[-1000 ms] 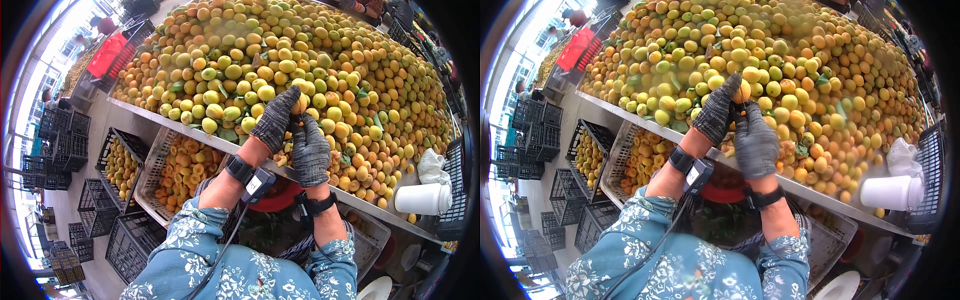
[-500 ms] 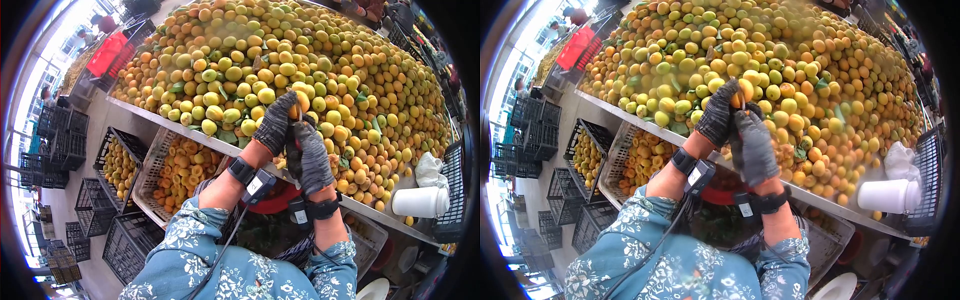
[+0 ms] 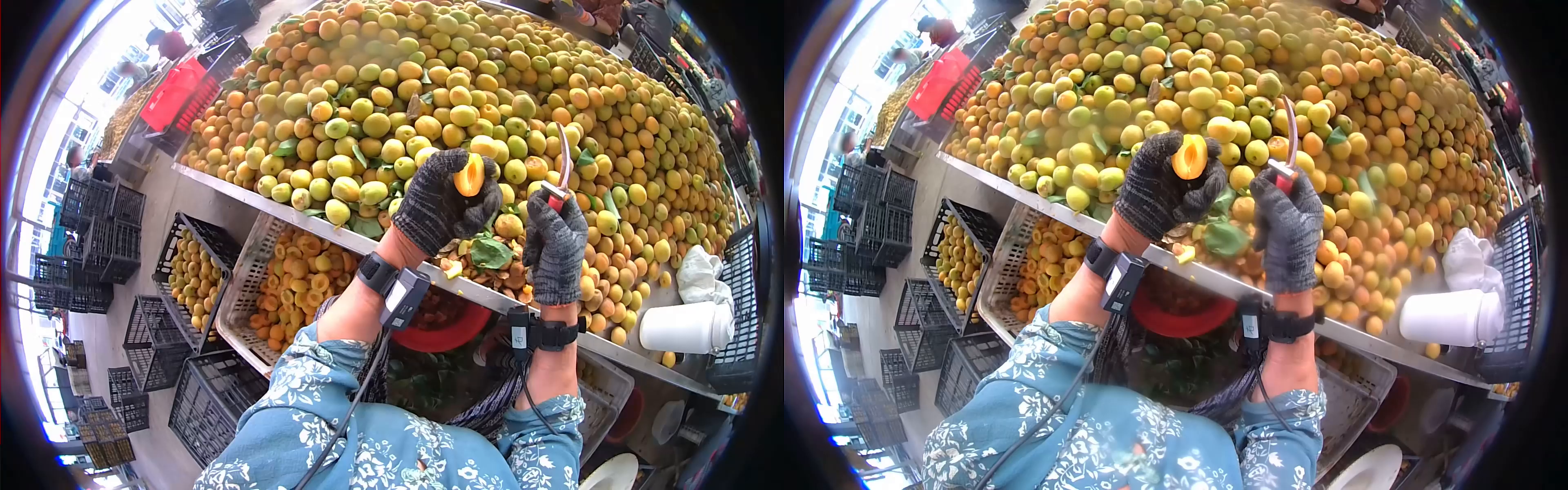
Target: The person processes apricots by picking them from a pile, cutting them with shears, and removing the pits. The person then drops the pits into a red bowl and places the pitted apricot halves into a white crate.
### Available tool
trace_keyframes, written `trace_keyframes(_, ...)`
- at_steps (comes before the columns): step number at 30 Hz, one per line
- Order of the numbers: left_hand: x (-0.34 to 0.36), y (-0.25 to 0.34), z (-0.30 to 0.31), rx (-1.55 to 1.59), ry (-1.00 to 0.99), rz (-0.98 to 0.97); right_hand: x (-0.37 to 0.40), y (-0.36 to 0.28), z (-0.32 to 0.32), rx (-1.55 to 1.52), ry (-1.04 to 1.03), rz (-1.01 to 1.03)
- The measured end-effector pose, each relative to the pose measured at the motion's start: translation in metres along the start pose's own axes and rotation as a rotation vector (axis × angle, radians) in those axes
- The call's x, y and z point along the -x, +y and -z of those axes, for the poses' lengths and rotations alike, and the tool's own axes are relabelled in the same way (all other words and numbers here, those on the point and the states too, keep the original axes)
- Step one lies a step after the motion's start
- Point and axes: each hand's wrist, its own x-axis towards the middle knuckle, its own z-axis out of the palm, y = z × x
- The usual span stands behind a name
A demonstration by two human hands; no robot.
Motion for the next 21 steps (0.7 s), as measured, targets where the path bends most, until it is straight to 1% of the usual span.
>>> trace_keyframes(1,-0.001,-0.001,0.001,0.054,0.071,0.009,0.000,-0.001,0.000,0.027,0.020,-0.007)
trace_keyframes(2,0.000,0.005,0.004,-0.067,0.076,-0.055,-0.002,-0.001,0.001,0.057,0.019,-0.029)
trace_keyframes(3,0.004,0.015,0.003,-0.197,0.122,-0.112,-0.004,0.001,0.004,0.056,0.023,-0.036)
trace_keyframes(5,0.008,0.024,0.006,-0.319,0.218,-0.227,-0.012,0.008,0.012,0.173,0.060,-0.018)
trace_keyframes(6,0.009,0.027,0.013,-0.363,0.189,-0.304,-0.015,0.012,0.015,0.133,0.047,0.020)
trace_keyframes(7,0.009,0.029,0.018,-0.362,0.189,-0.305,-0.017,0.014,0.014,0.134,0.046,0.021)
trace_keyframes(9,0.010,0.031,0.024,-0.420,0.246,-0.358,-0.019,0.020,0.013,0.182,0.015,0.093)
trace_keyframes(10,0.011,0.033,0.022,-0.356,0.253,-0.327,-0.021,0.026,0.012,0.183,0.015,0.090)
trace_keyframes(11,0.009,0.035,0.029,-0.355,0.253,-0.327,-0.023,0.031,0.012,0.275,-0.027,0.127)
trace_keyframes(12,0.007,0.039,0.029,-0.523,0.162,-0.284,-0.023,0.033,0.011,0.368,-0.067,0.165)
trace_keyframes(13,0.006,0.042,0.028,-0.690,0.068,-0.240,-0.022,0.032,0.009,0.369,-0.066,0.167)
trace_keyframes(14,0.000,0.033,0.025,-1.104,0.356,-0.299,-0.020,0.030,0.005,0.312,-0.049,0.147)
trace_keyframes(15,-0.003,0.025,0.021,-1.103,0.356,-0.300,-0.018,0.027,0.002,0.256,-0.033,0.126)
trace_keyframes(17,-0.008,0.016,0.017,-1.709,0.443,-0.459,-0.016,0.020,0.001,0.275,-0.049,0.111)
trace_keyframes(19,-0.011,0.011,0.016,-1.947,0.407,-0.332,-0.014,0.019,-0.002,0.285,-0.028,0.117)
trace_keyframes(20,-0.014,0.008,0.016,-2.064,0.393,-0.256,-0.013,0.018,-0.002,0.296,-0.041,0.072)
trace_keyframes(21,-0.017,0.007,0.014,-2.179,0.376,-0.177,-0.013,0.019,-0.002,0.299,-0.042,0.074)
